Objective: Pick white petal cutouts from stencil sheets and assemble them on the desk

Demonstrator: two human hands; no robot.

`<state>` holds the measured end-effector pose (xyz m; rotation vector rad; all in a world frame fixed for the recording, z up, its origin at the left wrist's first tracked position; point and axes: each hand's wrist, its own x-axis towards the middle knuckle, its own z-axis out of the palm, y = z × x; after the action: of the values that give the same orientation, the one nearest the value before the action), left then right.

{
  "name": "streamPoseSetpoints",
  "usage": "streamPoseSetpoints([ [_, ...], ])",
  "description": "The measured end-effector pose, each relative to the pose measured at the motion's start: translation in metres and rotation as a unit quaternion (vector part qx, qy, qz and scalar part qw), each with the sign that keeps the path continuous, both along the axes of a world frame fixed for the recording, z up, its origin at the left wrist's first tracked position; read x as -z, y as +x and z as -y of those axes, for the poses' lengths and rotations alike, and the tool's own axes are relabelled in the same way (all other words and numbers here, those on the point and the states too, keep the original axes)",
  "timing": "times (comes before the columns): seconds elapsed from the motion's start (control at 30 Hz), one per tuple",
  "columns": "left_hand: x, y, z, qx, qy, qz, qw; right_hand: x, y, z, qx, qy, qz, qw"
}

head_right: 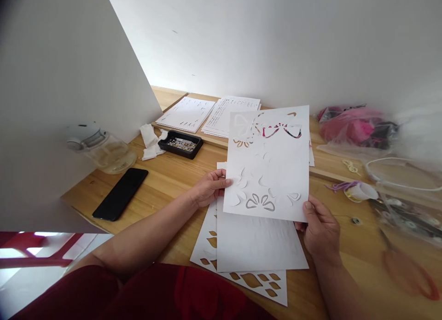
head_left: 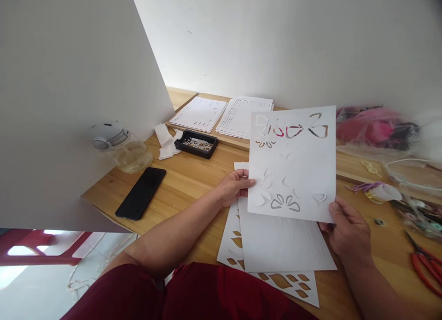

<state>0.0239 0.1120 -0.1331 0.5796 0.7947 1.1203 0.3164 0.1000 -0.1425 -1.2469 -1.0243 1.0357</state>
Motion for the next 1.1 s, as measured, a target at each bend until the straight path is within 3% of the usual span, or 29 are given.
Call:
streamPoseSetpoints([
  [0.27,0.0,0.001,-0.001,0.0,0.028,0.023,0.999,0.003,0.002,0.0,-0.016,0.007,0.008,1.0],
  [0.47,-0.003,0.0,0.001,-0.009,0.041,0.02,0.999,-0.025,0.0,0.007,0.006,0.009,0.043,0.999],
  [0.67,-0.004,0.005,0.004,-0.003,0.06,0.003,0.998,-0.05,-0.003,0.037,0.053,0.05,0.09,0.993],
  [0.9,0.001,0.008,0.007,0.021,0.121,-0.039,0.992,-0.055,-0.006,0.076,0.072,0.057,0.123,0.988],
  [1.1,-0.002,0.011,0.013,0.053,0.123,-0.052,0.99,-0.056,-0.009,0.094,0.101,0.05,0.104,0.988],
])
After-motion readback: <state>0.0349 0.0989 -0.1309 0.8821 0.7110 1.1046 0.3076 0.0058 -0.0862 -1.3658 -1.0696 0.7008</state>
